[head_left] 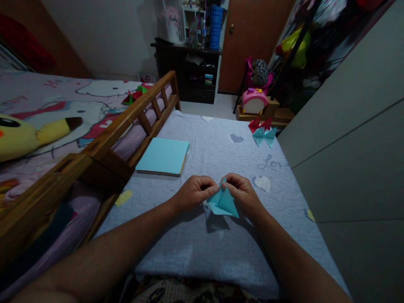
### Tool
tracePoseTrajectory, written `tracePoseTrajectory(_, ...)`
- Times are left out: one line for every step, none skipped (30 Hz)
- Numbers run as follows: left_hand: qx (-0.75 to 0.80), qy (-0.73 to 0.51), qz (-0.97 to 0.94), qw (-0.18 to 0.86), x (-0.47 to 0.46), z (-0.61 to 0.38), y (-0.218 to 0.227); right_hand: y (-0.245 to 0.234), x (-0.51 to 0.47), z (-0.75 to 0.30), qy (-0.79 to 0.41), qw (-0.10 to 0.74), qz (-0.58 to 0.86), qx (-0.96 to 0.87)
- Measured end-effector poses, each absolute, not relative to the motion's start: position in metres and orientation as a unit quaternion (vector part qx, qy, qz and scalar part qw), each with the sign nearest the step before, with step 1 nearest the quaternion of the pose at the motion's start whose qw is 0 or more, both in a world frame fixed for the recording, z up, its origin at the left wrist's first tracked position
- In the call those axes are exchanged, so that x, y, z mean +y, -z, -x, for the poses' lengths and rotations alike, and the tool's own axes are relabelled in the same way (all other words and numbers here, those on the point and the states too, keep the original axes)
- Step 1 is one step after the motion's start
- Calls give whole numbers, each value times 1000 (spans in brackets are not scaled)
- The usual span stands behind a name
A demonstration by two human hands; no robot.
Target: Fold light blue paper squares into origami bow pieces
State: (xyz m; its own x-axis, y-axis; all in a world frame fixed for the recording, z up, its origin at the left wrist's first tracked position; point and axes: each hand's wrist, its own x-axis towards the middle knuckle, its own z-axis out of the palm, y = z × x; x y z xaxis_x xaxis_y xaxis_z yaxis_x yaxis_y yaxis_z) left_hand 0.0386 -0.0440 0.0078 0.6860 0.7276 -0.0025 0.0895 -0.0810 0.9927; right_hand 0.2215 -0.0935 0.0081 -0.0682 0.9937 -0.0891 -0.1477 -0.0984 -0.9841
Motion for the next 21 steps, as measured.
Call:
tracePoseTrajectory(297,-262,-688,608,-44,-39,-8,-9,-94,-221,-572,498,470,-452)
tracePoseTrajectory(296,-261,-689,607,-44,-39,-8,-10,-94,-221,-570,498,471,-453)
tracePoseTrajectory(295,-262,-690,607,-45,-39,-8,-10,-94,-221,-568,498,473,-454)
tracePoseTrajectory(292,-263,-691,607,-45,-39,-8,-10,-94,-221,-568,497,473,-454)
tracePoseTrajectory(289,-262,-692,607,-45,-38,-8,-10,-94,-221,-567,498,474,-454)
tracePoseTrajectory(285,-261,-693,608,-45,-38,-8,-9,-94,-221,-566,498,474,-455)
tracePoseTrajectory(283,-260,-695,608,-44,-38,-8,-8,-94,-221,-565,499,474,-455)
tracePoseTrajectory(283,-259,-696,607,-44,-38,-8,-7,-94,-221,-563,499,475,-456)
tracePoseTrajectory(283,-259,-697,605,-44,-38,-8,-6,-94,-222,-561,500,476,-457)
tracePoseTrajectory(284,-257,-699,603,-44,-38,-8,-5,-94,-222,-559,499,477,-459)
tracePoseTrajectory(284,-257,-701,601,-44,-38,-8,-4,-94,-222,-557,499,478,-460)
tracePoseTrajectory(284,-256,-703,599,-44,-38,-8,-4,-94,-223,-556,499,478,-461)
tracePoseTrajectory(282,-255,-705,599,-44,-38,-9,-4,-94,-223,-555,499,479,-462)
tracePoseTrajectory(280,-253,-706,599,-44,-38,-9,-4,-94,-223,-555,498,479,-463)
tracePoseTrajectory(278,-253,-706,600,-44,-39,-9,-4,-94,-223,-555,499,479,-462)
tracePoseTrajectory(277,-252,-705,602,-44,-39,-10,-5,-94,-222,-555,500,478,-462)
tracePoseTrajectory(276,-251,-704,604,-44,-39,-10,-5,-94,-222,-555,501,477,-462)
tracePoseTrajectory(276,-251,-704,604,-45,-39,-10,-6,-95,-222,-554,503,477,-461)
tracePoseTrajectory(277,-250,-704,604,-45,-38,-10,-7,-95,-221,-553,504,477,-461)
tracePoseTrajectory(277,-251,-705,603,-45,-38,-9,-8,-95,-221,-552,504,478,-462)
tracePoseTrajectory(276,-250,-707,601,-44,-38,-9,-9,-95,-221,-550,504,479,-463)
